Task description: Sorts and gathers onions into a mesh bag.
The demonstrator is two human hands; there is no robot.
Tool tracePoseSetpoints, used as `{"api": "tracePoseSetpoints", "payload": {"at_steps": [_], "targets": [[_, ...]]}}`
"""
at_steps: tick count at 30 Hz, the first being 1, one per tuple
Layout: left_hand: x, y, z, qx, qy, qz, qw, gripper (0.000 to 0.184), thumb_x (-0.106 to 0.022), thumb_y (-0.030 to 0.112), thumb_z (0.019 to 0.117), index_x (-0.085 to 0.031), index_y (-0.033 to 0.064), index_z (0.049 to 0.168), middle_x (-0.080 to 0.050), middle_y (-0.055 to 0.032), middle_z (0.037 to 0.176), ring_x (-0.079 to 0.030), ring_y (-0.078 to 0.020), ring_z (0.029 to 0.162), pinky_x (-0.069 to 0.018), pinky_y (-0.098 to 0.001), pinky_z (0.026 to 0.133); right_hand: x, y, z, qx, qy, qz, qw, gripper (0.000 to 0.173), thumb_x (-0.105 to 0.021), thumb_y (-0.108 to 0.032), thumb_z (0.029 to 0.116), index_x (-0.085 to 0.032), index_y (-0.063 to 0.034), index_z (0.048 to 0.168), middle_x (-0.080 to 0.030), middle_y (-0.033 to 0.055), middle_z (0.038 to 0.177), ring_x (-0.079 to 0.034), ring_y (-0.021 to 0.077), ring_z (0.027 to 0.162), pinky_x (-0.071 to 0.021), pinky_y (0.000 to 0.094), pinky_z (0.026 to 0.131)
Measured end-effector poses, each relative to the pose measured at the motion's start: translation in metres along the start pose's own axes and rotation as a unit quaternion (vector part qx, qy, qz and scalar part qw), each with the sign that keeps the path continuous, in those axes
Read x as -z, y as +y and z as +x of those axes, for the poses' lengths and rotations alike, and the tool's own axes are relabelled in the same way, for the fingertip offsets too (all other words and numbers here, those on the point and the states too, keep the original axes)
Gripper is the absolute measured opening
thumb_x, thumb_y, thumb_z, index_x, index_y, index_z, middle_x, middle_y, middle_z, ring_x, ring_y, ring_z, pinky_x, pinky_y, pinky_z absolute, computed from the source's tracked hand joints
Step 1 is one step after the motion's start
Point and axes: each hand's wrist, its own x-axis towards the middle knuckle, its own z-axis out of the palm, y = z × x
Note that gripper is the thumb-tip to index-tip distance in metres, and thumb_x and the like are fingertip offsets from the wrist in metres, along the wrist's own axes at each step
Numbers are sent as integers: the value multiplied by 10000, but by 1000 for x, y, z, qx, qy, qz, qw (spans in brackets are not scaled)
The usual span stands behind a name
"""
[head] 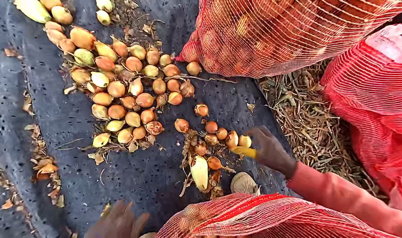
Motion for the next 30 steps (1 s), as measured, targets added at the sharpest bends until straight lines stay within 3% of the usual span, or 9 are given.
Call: {"api": "tracePoseSetpoints", "payload": {"at_steps": [3,7,10,13,19,23,26,28,30], "targets": [[6,33,114,-222,282,53,932,205,-672,192,936,-731,0,893,-692,-218,995,-708,-408,939,-610,-536,739,-41,-4,58,-75,-23,-161,984,739,-862,-279,772,-559,-55,1407,-523,265,1418,-568,479,1249,-539,646,875],[-5,80,173,-399,284,90,867,130,-685,14,879,-764,45,977,-708,-151,1006,-697,-343,995,-606,-493,822,-78,13,53,-69,14,-153,986,683,-799,-241,793,-567,-84,1416,-588,229,1352,-631,447,1150,-546,624,807],[-15,117,196,-269,84,73,957,291,-578,198,1030,-713,34,1228,-629,-217,1320,-544,-393,1312,-466,-530,1061,-74,19,45,-86,14,-133,987,795,-774,-215,828,-436,-99,1537,-574,236,1407,-651,454,1124,-530,627,861],[-38,129,216,-96,-37,33,994,466,-644,362,987,-612,162,1407,-393,-233,1566,-306,-428,1494,-396,-547,1140,-82,23,32,-54,-10,-145,988,817,-708,-150,896,-331,-198,1619,-535,257,1437,-662,475,1056,-533,631,830],[-24,136,193,-11,31,-17,999,398,-574,193,993,-609,27,1353,-552,-207,1444,-518,-357,1361,-438,-514,1097,-69,31,46,-14,214,70,974,685,-647,99,845,-554,-149,1477,-469,327,1451,-676,517,933,-569,653,749],[-36,122,199,-90,297,18,951,391,-717,286,887,-719,51,1199,-697,-213,1159,-719,-371,788,-570,-544,665,-90,26,72,99,291,28,951,745,-814,23,656,-640,-158,1358,-433,357,1459,-616,569,1080,-574,656,682],[-32,140,211,-127,196,89,968,572,-727,360,910,-596,183,1438,-533,-243,1441,-715,-377,844,-580,-521,686,-111,29,73,166,271,-70,946,610,-855,-275,659,-714,-239,1252,-469,340,1448,-567,577,1156,-552,574,586],[-22,157,220,-79,50,138,986,725,-682,308,951,-351,298,1596,-258,-236,1635,-682,-394,981,-566,-521,783,-112,25,67,166,237,-80,954,661,-861,-220,613,-714,-228,1258,-427,345,1482,-551,571,1204,-566,563,602],[-19,159,233,-90,1,140,986,792,-706,248,927,-313,360,1605,-195,-220,1665,-664,-412,1013,-553,-546,812,-103,22,61,147,177,-90,969,763,-887,-166,538,-708,-250,1275,-345,322,1562,-516,547,1269,-574,556,637]]}}
